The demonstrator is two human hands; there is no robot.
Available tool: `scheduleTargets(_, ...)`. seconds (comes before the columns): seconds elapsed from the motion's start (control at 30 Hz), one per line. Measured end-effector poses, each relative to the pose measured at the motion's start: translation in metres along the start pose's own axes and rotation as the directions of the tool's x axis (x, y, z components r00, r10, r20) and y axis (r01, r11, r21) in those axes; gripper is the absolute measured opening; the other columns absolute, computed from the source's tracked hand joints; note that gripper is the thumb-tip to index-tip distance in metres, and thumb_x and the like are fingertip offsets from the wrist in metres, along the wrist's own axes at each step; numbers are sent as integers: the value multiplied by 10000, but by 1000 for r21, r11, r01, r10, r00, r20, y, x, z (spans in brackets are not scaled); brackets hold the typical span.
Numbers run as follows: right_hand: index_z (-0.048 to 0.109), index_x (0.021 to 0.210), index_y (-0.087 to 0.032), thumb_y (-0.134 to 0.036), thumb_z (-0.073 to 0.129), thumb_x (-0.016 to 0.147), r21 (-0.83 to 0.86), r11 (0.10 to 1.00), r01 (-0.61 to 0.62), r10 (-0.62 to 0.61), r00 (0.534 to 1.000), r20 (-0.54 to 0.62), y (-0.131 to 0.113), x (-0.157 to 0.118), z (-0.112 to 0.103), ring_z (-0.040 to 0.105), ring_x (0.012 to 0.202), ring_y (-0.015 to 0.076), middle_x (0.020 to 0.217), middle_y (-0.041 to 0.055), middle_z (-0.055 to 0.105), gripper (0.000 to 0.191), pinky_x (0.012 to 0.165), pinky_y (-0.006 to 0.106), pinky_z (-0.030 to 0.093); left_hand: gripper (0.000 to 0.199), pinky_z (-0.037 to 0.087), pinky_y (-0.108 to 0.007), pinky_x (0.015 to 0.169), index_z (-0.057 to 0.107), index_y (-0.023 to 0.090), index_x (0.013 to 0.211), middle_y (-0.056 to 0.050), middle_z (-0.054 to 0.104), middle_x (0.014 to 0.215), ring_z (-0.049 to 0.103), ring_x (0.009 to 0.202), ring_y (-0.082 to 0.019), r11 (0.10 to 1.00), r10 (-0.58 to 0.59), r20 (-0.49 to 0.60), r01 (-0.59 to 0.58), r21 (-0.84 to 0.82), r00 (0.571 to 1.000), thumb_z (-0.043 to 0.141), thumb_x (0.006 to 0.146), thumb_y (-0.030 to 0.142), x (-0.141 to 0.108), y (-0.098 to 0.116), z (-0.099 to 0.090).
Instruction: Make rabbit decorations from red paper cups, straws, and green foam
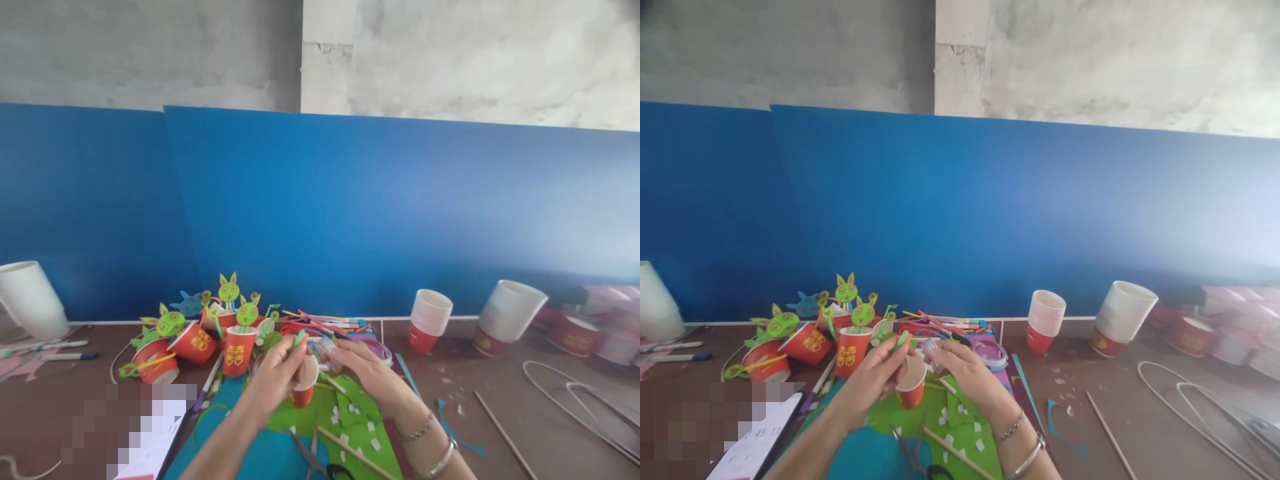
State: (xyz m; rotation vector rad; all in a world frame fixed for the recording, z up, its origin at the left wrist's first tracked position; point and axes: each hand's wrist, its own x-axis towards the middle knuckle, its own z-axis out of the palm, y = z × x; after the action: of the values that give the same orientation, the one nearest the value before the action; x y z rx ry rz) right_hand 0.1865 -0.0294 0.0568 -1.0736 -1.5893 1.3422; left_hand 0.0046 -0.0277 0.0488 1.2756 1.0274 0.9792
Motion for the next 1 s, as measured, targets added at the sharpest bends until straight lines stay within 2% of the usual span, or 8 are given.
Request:
scheduleTargets(0.13, 675, 965, -187, -260, 535, 820, -44, 998, 48, -44, 993, 106, 3, 3, -4, 586, 905, 204, 967, 54, 667, 215, 836, 345, 464, 494, 295, -201, 465, 557, 184, 835, 67, 402, 530, 382, 475, -87, 999, 3, -62, -5, -36, 998, 557, 727, 667, 1, -10, 4)
scheduleTargets(0.23, 678, 928, -164, -217, 547, 805, -149, 987, 68, -53, 993, 107, 5, 4, -3, 567, 956, 208, 1027, 60, 641, 187, 843, 328, 448, 440, 424, -231, 634, 584, 184, 941, -23, 596, 774, 570, 734, -161, 997, 67, -142, -70, -18, 988, 603, 745, 577, 2, -12, 1)
scheduleTargets(0.33, 673, 952, -162, -180, 555, 788, -154, 986, 65, -43, 989, 140, 7, 5, -2, 564, 940, 197, 1044, 54, 627, 203, 806, 303, 443, 440, 440, -272, 789, 580, 185, 1061, -55, 628, 963, 582, 912, -205, 992, 123, -86, -119, 43, 989, 662, 734, 466, 1, -9, -2)
scheduleTargets(0.53, 668, 975, -178, -180, 549, 749, -48, 999, 16, -4, 969, 245, 10, 6, -6, 554, 817, 172, 867, 13, 645, 256, 761, 296, 437, 528, 444, -289, 725, 562, 162, 1125, -6, 612, 751, 584, 764, -183, 997, 70, 153, -76, 34, 986, 719, 691, 419, 3, -10, -7)
scheduleTargets(0.67, 671, 930, -194, -210, 533, 702, 27, 999, -34, 26, 964, 264, 11, 4, -9, 564, 924, 209, 934, 26, 650, 267, 859, 338, 442, 527, 440, -292, 733, 587, 149, 1093, -35, 654, 811, 592, 771, -183, 998, 58, 154, -62, 26, 986, 748, 666, 412, 6, -11, -10)
scheduleTargets(0.8, 664, 897, -201, -258, 518, 746, 72, 996, -56, 33, 957, 287, 9, 1, -9, 575, 954, 214, 937, 38, 638, 218, 870, 353, 464, 422, 436, -265, 657, 625, 153, 983, -4, 631, 714, 578, 672, -159, 998, 50, 145, -56, 34, 988, 751, 653, 385, 7, -9, -10)
scheduleTargets(0.9, 663, 914, -211, -353, 537, 826, 33, 997, -72, 60, 956, 287, 7, 0, -5, 588, 911, 195, 936, 43, 632, 209, 757, 311, 514, 313, 397, -231, 552, 630, 161, 897, 20, 591, 621, 529, 563, -131, 993, 61, 141, -74, 88, 988, 730, 673, 355, 6, -8, -8)
scheduleTargets(1.0, 664, 854, -194, -482, 547, 845, -128, 989, -74, 98, 978, 187, 9, 3, 1, 574, 727, 155, 796, 30, 615, 311, 581, 245, 498, 222, 370, -217, 526, 627, 166, 820, 20, 582, 616, 492, 554, -120, 975, 112, 109, -131, 182, 988, 703, 713, 344, 3, -9, -5)
